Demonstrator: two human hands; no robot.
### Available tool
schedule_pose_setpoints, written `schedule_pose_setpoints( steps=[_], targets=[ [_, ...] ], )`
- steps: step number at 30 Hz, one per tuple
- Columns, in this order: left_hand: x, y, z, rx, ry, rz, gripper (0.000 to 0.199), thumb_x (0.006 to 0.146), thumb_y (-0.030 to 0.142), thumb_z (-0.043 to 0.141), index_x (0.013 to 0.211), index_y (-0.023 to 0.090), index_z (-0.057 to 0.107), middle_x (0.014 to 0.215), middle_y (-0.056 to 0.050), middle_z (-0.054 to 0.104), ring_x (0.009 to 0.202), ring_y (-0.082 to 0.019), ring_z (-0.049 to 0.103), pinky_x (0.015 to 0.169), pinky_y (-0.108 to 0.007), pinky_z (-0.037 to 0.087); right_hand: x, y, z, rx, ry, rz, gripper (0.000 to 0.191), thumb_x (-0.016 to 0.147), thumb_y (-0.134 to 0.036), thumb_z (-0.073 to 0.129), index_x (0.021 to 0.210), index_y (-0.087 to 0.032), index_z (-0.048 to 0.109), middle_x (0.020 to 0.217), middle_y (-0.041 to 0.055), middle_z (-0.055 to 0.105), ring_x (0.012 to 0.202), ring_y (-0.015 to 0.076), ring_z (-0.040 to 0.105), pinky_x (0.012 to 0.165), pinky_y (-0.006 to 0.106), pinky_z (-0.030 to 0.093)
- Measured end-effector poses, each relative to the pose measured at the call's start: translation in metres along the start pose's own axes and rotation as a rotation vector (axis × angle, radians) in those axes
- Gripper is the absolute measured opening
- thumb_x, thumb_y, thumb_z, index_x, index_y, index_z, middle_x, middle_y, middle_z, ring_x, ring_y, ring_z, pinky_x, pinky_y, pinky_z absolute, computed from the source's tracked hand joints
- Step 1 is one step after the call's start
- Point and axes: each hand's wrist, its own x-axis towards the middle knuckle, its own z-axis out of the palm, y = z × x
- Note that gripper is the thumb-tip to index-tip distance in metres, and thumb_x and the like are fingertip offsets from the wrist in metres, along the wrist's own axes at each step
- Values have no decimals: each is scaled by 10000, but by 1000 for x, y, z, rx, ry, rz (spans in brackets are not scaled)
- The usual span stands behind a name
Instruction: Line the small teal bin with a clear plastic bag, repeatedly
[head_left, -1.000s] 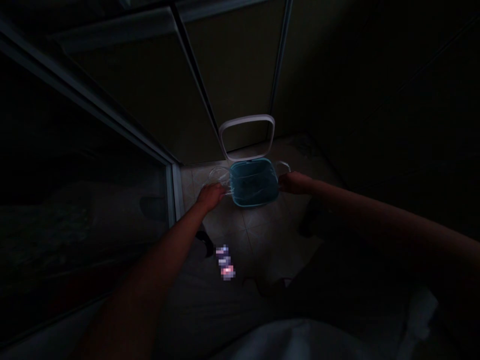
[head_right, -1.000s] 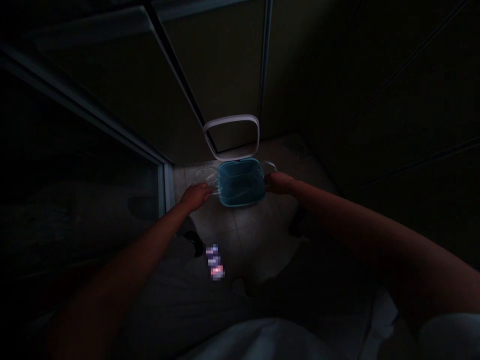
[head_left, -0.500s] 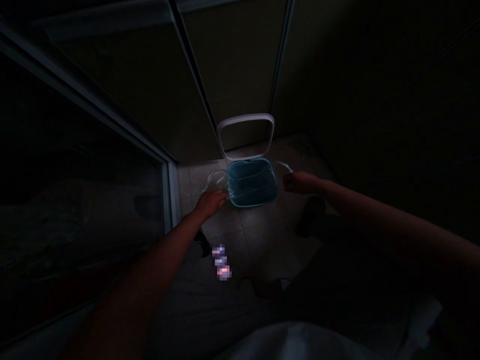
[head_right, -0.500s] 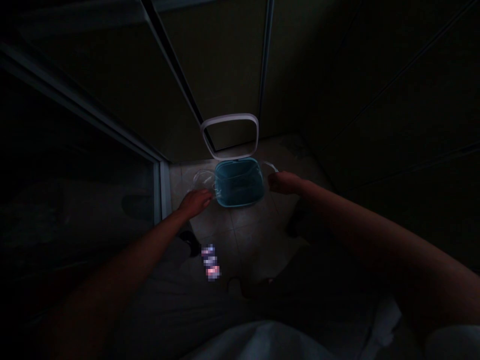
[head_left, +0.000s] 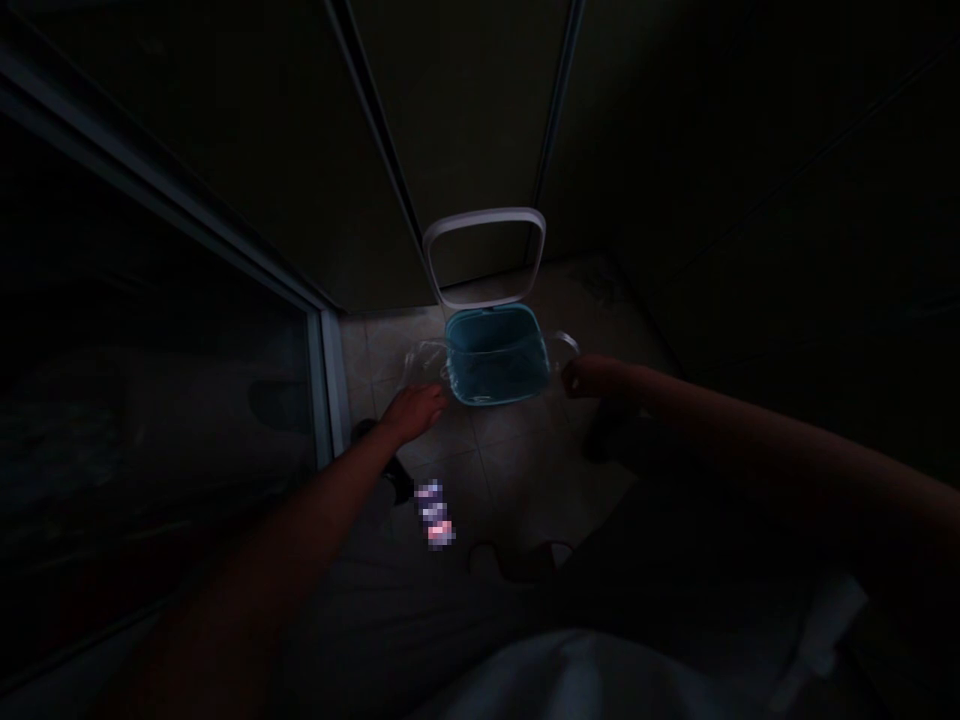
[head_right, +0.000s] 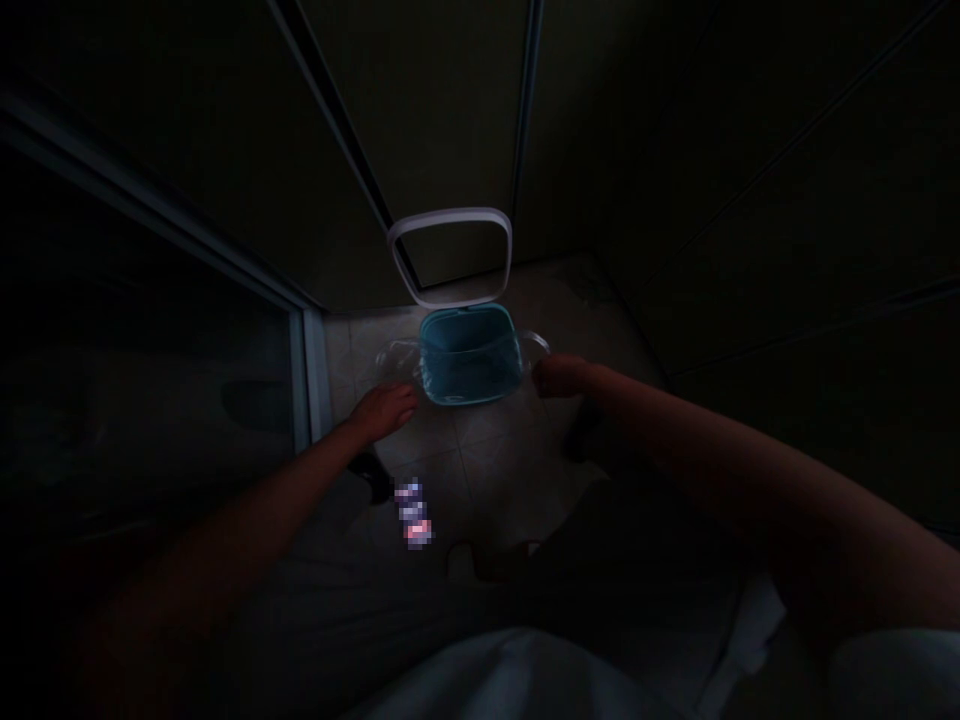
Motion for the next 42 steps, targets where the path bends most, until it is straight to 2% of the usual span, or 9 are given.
schedule_pose_setpoints(
  steps=[5, 13, 16, 19, 23, 26, 29, 34, 42],
  targets=[
    [3, 3, 4, 30, -27, 9, 170, 944, 186, 558, 968, 226, 722, 1105, -95, 639, 1095, -266, 596, 940, -411, 454, 2, -11, 2, -66, -80, 64, 144, 847, -205, 720, 964, -213, 803, 1080, 109, 773, 994, 267, 729, 819, 325, 532],
    [17, -8, 2, -45, 55, -143, 227, 955, 282, 534, 1035, 239, 742, 1131, -85, 697, 1046, -246, 641, 902, -373, 485, 15, -11, 1, -18, 84, 228, 247, 911, -323, 657, 1101, -274, 806, 1209, 105, 758, 1090, 304, 718, 832, 353, 554],
    [23, -10, -6, -217, 90, -295, 258, 924, 394, 588, 1073, 274, 761, 1122, -35, 745, 991, -217, 671, 803, -307, 486, 26, -1, 0, 162, 150, 248, 279, 915, -266, 662, 1163, -243, 787, 1228, 92, 757, 1086, 252, 721, 810, 264, 542],
    [30, -12, -18, -361, 151, -484, 269, 929, 446, 576, 996, 266, 764, 1000, -10, 775, 902, -192, 688, 709, -266, 446, 36, 7, -4, 510, 177, 329, 297, 961, -215, 623, 1232, -164, 733, 1135, 105, 774, 844, 169, 755, 647, 182, 517],
    [38, -15, -35, -308, 338, -695, 251, 960, 463, 571, 991, 250, 701, 854, -15, 735, 789, -186, 665, 654, -267, 392, 45, 13, -12, 893, 271, 420, 247, 1020, -276, 591, 1159, -103, 700, 1108, 148, 758, 615, 119, 715, 489, 167, 460],
    [43, -17, -44, -223, 458, -645, 317, 974, 452, 601, 1240, 282, 629, 1065, -42, 733, 920, -211, 677, 708, -283, 415, 49, 14, -15, 986, 318, 420, 244, 1037, -314, 571, 1070, -100, 685, 1069, 160, 759, 582, 119, 703, 467, 177, 470],
    [47, -21, -50, -103, 472, -491, 436, 995, 431, 592, 1411, 304, 570, 1284, -89, 660, 1072, -247, 656, 785, -312, 440, 52, 14, -15, 873, 405, 422, 207, 991, -278, 638, 1112, -111, 647, 936, 129, 763, 544, 131, 687, 455, 185, 461],
    [61, -34, -55, 2, 339, -339, 243, 1017, 366, 548, 1113, 287, 757, 1175, -64, 662, 1022, -249, 635, 821, -332, 431, 51, 11, -12, 623, 506, 291, 356, 936, -165, 639, 1289, -177, 600, 987, 83, 775, 590, 108, 693, 522, 158, 437],
    [93, -66, -31, -328, 451, -349, 338, 1011, 368, 499, 1006, 241, 812, 1001, -79, 665, 930, -225, 622, 811, -317, 460, 72, 19, -17, 399, 482, 228, 285, 915, -178, 605, 1140, -176, 781, 993, 95, 796, 823, 188, 739, 668, 214, 474]
  ],
)
